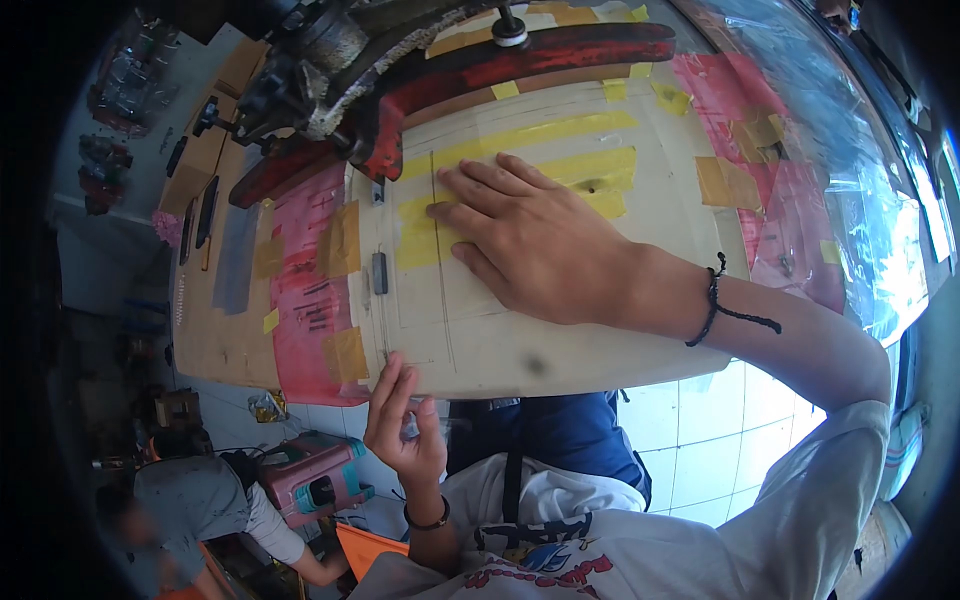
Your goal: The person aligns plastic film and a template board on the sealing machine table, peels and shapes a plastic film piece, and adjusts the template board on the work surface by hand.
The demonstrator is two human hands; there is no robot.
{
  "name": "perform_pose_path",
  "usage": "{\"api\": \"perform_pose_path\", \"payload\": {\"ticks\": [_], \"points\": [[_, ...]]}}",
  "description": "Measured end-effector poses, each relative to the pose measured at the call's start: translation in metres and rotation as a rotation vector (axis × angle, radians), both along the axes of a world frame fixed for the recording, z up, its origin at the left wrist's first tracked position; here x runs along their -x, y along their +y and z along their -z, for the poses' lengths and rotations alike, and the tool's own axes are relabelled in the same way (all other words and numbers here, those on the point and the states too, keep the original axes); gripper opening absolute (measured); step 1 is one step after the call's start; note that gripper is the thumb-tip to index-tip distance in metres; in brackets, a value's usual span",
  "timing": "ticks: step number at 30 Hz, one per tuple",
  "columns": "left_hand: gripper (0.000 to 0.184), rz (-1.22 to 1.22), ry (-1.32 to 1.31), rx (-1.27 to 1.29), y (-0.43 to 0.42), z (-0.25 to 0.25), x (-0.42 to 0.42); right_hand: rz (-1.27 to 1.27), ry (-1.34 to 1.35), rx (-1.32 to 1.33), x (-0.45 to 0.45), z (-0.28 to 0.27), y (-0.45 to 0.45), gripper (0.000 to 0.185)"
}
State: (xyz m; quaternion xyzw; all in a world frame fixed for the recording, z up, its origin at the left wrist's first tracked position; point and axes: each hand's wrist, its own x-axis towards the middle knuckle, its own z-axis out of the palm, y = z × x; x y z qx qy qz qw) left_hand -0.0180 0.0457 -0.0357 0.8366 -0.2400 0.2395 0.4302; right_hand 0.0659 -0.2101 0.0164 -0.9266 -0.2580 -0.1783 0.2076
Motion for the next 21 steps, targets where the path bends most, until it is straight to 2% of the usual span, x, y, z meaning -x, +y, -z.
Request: {"api": "perform_pose_path", "payload": {"ticks": [5,8,21], "points": [[0.024,0.010,0.070,0.009,0.013,0.012,0.004,-0.021,-0.045,-0.070,0.000,0.002,-0.001,0.038],[0.029,0.054,-0.066,-0.070,0.017,0.018,-0.002,-0.027,-0.081,-0.111,0.000,0.005,-0.001,0.039],[0.033,0.068,-0.170,-0.080,0.023,0.024,-0.005,-0.041,-0.120,-0.113,-0.001,0.012,-0.001,0.046]]}}
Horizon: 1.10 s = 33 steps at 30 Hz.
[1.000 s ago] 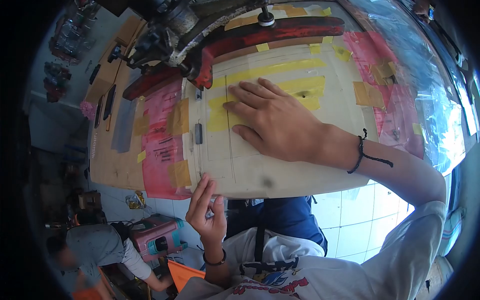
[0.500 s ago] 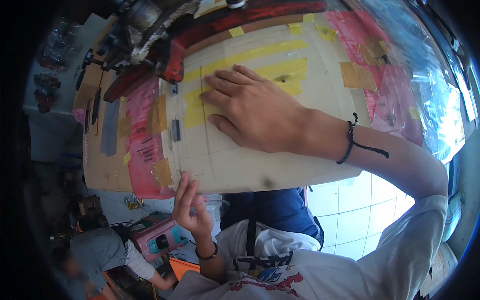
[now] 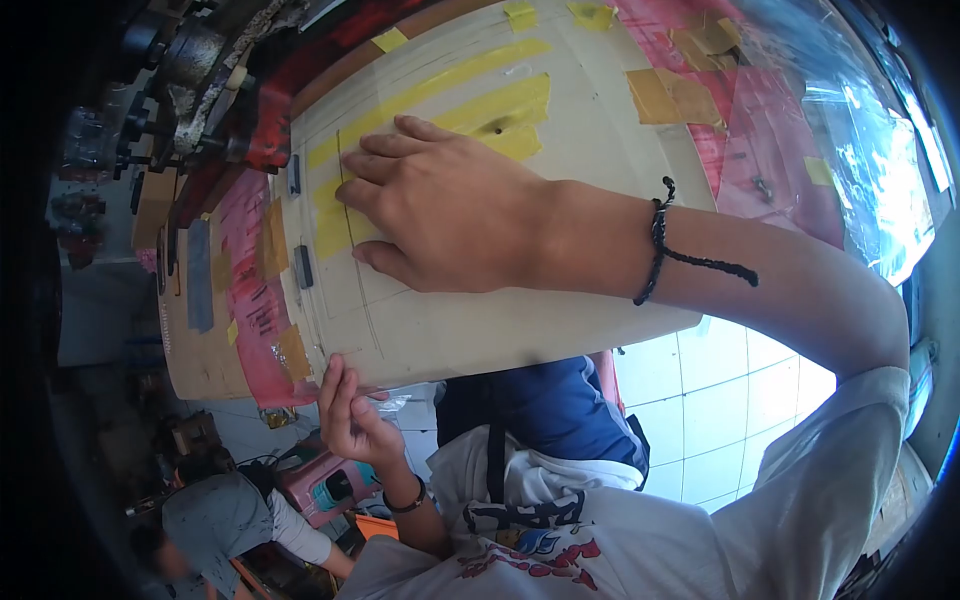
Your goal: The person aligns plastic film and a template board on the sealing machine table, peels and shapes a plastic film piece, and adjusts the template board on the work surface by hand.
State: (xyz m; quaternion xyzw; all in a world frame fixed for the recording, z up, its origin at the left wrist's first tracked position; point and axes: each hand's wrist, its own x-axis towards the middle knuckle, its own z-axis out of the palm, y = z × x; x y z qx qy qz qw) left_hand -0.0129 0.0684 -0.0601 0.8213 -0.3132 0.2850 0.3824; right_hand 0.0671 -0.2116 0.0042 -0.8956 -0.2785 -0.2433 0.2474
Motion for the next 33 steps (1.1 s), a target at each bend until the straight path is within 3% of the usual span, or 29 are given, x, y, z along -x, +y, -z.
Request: {"api": "perform_pose_path", "payload": {"ticks": [12,18,21,27,33], "points": [[0.034,-0.015,0.000,0.063,-0.003,-0.002,0.000,0.017,-0.058,0.000,-0.001,0.003,0.001,0.040],[0.038,0.031,0.124,0.135,0.004,0.003,0.003,-0.020,-0.040,0.009,-0.002,-0.001,-0.001,0.037],[0.038,0.096,-0.017,0.003,0.009,0.004,-0.004,-0.036,-0.040,0.012,-0.002,0.000,0.000,0.036],[0.045,-0.042,0.048,0.002,-0.003,-0.002,0.000,0.030,-0.072,-0.006,-0.002,0.002,0.000,0.043],[0.045,0.004,0.116,0.069,0.006,-0.001,0.004,0.070,-0.034,0.065,-0.002,0.002,0.000,0.050]]}}
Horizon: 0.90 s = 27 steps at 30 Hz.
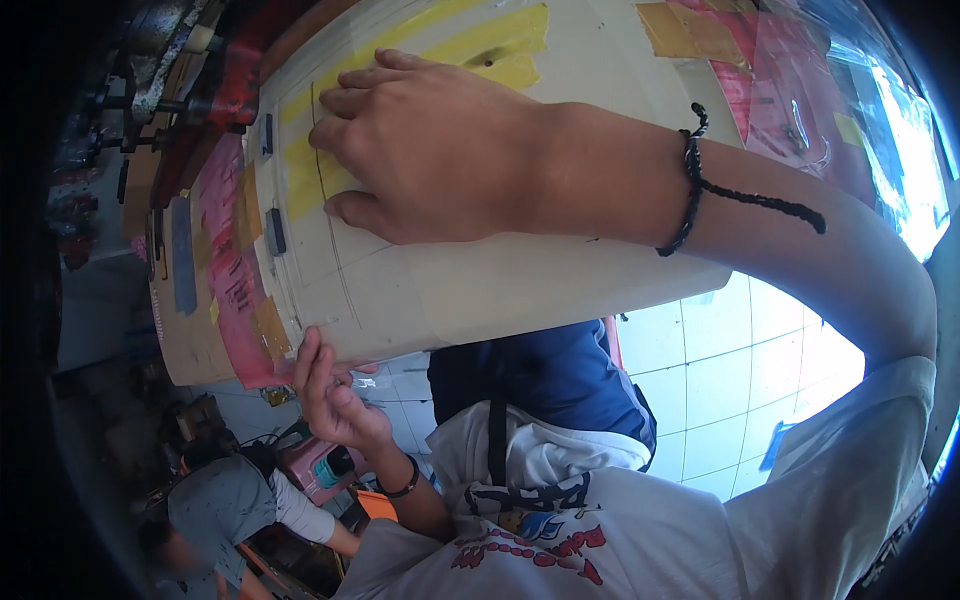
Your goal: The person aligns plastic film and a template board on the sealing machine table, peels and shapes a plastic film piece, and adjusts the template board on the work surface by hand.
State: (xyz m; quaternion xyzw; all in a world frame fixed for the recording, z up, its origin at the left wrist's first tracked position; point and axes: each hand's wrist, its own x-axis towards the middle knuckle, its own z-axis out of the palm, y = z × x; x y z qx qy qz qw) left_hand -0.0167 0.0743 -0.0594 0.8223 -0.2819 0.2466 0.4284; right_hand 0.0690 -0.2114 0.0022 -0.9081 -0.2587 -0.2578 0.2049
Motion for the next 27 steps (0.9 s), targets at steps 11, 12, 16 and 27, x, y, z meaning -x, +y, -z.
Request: {"api": "perform_pose_path", "payload": {"ticks": [11,12,16,27], "points": [[0.046,0.037,-0.099,-0.027,0.004,0.011,-0.005,0.004,0.031,-0.051,-0.001,-0.002,-0.001,0.046],[0.046,0.042,-0.115,-0.041,0.004,0.010,-0.006,0.001,0.036,-0.052,-0.001,-0.004,-0.002,0.046],[0.044,0.018,-0.077,-0.042,-0.003,0.005,-0.005,0.020,-0.003,-0.045,-0.001,-0.004,-0.002,0.043],[0.029,0.047,0.107,0.058,-0.020,-0.023,-0.002,0.044,0.142,0.129,0.004,-0.025,0.000,0.040]]}}
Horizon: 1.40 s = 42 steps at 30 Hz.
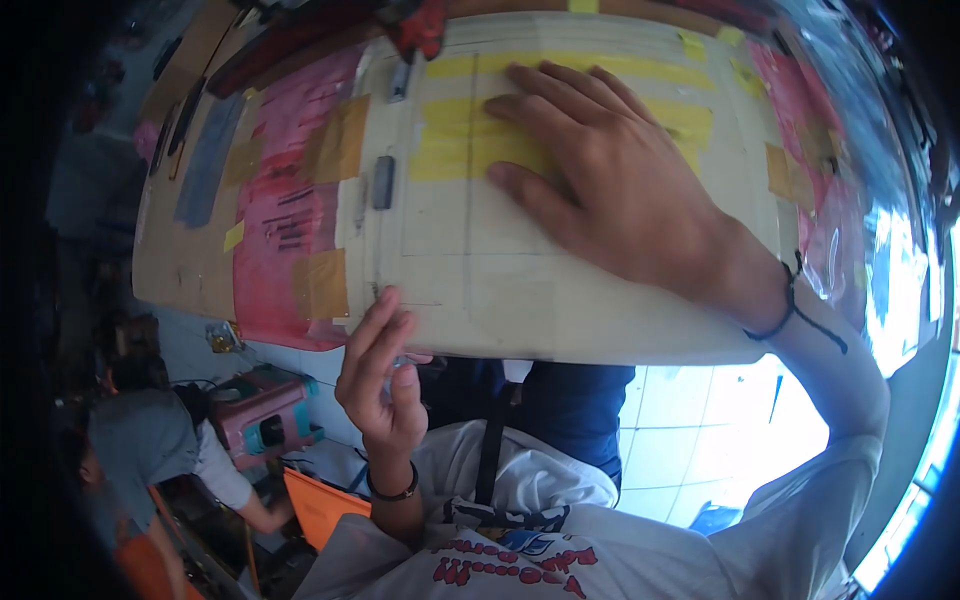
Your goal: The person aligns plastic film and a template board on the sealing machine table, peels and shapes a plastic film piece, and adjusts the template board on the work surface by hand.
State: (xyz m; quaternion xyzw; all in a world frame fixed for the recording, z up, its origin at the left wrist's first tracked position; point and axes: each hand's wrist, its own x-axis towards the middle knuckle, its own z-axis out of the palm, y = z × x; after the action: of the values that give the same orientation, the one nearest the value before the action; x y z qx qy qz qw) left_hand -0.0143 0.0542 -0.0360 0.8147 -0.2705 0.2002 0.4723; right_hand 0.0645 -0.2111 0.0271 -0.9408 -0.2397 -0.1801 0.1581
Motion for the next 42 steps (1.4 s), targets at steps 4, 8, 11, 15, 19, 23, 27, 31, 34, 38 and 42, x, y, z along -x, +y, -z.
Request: {"api": "perform_pose_path", "payload": {"ticks": [4,8,11,15,19,23,27,31,34,38,42], "points": [[0.031,0.052,0.084,-0.016,0.006,-0.004,0.002,0.016,0.074,0.002,-0.002,-0.009,0.004,0.041],[0.031,0.064,0.068,0.013,0.003,-0.005,-0.003,0.023,0.132,0.046,-0.004,-0.015,0.007,0.043],[0.030,0.060,0.069,0.015,0.003,-0.006,-0.003,0.041,0.153,0.075,-0.003,-0.015,0.008,0.045],[0.033,0.008,0.052,-0.015,0.000,-0.004,-0.004,0.067,0.170,0.111,-0.004,-0.015,0.011,0.046],[0.031,0.043,0.080,-0.103,0.004,-0.009,-0.001,0.096,0.158,0.143,-0.006,-0.011,0.010,0.048],[0.030,0.064,-0.003,-0.137,0.009,-0.001,-0.001,0.131,0.169,0.221,-0.007,-0.014,0.012,0.048],[0.030,0.040,0.003,-0.107,0.006,-0.001,-0.004,0.153,0.154,0.227,-0.007,-0.008,0.010,0.048],[0.031,0.029,0.022,-0.123,0.005,-0.003,-0.003,0.150,0.153,0.204,-0.009,-0.009,0.011,0.048],[0.031,0.016,-0.024,-0.074,0.002,0.001,-0.007,0.150,0.157,0.188,-0.011,-0.009,0.011,0.049],[0.031,0.028,-0.040,-0.092,0.004,0.000,-0.006,0.145,0.158,0.158,-0.011,-0.008,0.009,0.049],[0.036,-0.036,-0.041,-0.017,-0.001,0.006,-0.005,0.139,0.146,0.018,-0.010,-0.006,0.007,0.047]]}}
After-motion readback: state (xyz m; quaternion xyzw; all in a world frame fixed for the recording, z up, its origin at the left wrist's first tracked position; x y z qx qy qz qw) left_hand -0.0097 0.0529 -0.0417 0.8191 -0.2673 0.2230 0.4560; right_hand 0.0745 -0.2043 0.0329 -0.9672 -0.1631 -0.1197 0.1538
